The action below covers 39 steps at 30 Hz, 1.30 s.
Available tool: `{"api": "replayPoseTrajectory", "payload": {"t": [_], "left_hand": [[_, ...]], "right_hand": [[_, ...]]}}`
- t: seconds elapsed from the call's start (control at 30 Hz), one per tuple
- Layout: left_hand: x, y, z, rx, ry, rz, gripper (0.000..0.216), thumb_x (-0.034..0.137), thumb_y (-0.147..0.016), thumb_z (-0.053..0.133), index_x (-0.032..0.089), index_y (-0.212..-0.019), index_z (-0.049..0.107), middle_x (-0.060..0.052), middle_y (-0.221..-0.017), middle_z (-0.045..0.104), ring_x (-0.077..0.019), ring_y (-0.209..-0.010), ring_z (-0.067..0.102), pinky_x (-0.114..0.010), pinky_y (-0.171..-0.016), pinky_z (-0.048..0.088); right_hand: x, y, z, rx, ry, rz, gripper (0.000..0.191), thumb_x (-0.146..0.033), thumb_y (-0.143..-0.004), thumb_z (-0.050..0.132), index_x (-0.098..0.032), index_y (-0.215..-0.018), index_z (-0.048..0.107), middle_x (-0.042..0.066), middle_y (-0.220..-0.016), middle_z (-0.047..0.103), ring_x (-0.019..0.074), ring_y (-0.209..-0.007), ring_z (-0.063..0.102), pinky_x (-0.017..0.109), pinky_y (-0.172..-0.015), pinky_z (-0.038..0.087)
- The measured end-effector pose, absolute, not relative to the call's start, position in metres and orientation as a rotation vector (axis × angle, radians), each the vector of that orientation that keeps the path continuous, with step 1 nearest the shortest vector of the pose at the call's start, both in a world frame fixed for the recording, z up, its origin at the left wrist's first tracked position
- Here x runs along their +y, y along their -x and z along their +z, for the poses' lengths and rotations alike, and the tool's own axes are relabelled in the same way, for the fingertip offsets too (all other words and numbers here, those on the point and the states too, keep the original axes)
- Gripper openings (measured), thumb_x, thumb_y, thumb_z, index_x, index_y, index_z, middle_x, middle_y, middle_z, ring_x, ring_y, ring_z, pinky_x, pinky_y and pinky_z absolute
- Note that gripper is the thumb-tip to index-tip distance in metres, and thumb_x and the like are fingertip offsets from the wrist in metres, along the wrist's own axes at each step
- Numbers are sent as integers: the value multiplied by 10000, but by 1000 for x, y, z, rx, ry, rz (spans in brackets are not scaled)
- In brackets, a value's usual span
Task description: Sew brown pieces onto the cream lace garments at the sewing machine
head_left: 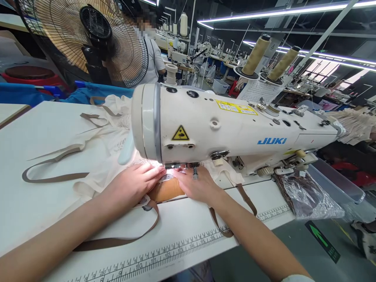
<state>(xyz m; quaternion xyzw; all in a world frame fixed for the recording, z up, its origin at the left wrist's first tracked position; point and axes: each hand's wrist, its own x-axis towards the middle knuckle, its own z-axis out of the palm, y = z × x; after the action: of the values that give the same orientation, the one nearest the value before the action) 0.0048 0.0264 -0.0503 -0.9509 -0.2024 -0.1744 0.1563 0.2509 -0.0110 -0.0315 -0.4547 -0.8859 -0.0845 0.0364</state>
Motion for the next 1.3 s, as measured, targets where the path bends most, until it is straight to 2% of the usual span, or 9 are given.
{"api": "replayPoseTrajectory", "payload": {"t": [0.07,0.2,0.4,0.57,0.63,0.8,0.97,1.1,1.3], "left_hand": [[26,-5,-50,-589,2743,-516,364,163,-966,447,74,-1246,662,-136,-930,679,-282,-959,641,-364,-806,548],[26,-4,-52,-643,2789,-534,407,75,-923,468,120,-1280,659,-133,-1002,694,-270,-980,643,-355,-823,541],[26,-4,-52,-621,2760,-544,367,118,-958,464,90,-1261,669,-150,-1048,697,-262,-964,638,-350,-807,523],[25,-5,-51,-640,2791,-517,336,148,-954,549,79,-1262,663,-154,-1051,698,-266,-966,645,-354,-813,523],[24,-5,-53,-646,2779,-482,347,97,-950,514,93,-1263,663,-140,-1063,708,-254,-969,645,-349,-815,525],[21,-5,-57,-662,2726,-452,418,17,-926,451,132,-1260,674,-120,-1241,705,-237,-999,643,-355,-795,526],[15,-7,-56,-650,2680,-513,406,-4,-928,426,104,-1215,692,-115,-1242,714,-235,-922,628,-366,-751,513],[13,-9,-54,-623,2616,-576,397,-19,-917,414,89,-1160,709,-107,-1212,729,-236,-878,618,-364,-696,496],[13,-8,-56,-637,2651,-555,417,-18,-908,414,108,-1185,701,-101,-1259,713,-236,-884,603,-368,-710,502]], "right_hand": [[-11,-251,-32,-2724,1392,-259,386,-88,-948,386,-214,-1224,625,70,-1154,724,213,-1086,636,331,-714,415],[-12,-250,-34,-2730,1439,-203,344,-129,-979,392,-218,-1211,630,53,-1121,732,210,-1029,657,327,-723,435],[-16,-249,-29,-2735,1494,-197,398,-149,-1007,353,-216,-1297,617,81,-1204,716,220,-1050,652,341,-763,469],[-13,-252,-23,-2778,1473,-159,400,-127,-986,383,-217,-1284,635,77,-1216,717,232,-1064,645,334,-749,487],[-12,-254,-25,-2786,1465,-148,407,-136,-984,406,-219,-1310,635,79,-1243,717,242,-1078,642,343,-771,500],[-14,-255,-30,-2714,1464,-176,429,-146,-1003,397,-262,-1334,644,67,-1336,685,243,-1207,600,356,-868,503],[-18,-254,-31,-2676,1402,-212,473,-112,-988,361,-253,-1325,662,59,-1334,682,229,-1231,586,369,-951,472],[-18,-255,-33,-2663,1411,-223,439,-134,-992,390,-255,-1300,677,46,-1344,683,220,-1157,619,351,-934,464],[-18,-255,-37,-2659,1423,-227,420,-135,-999,402,-265,-1300,664,48,-1350,678,219,-1183,613,343,-928,460]]}}
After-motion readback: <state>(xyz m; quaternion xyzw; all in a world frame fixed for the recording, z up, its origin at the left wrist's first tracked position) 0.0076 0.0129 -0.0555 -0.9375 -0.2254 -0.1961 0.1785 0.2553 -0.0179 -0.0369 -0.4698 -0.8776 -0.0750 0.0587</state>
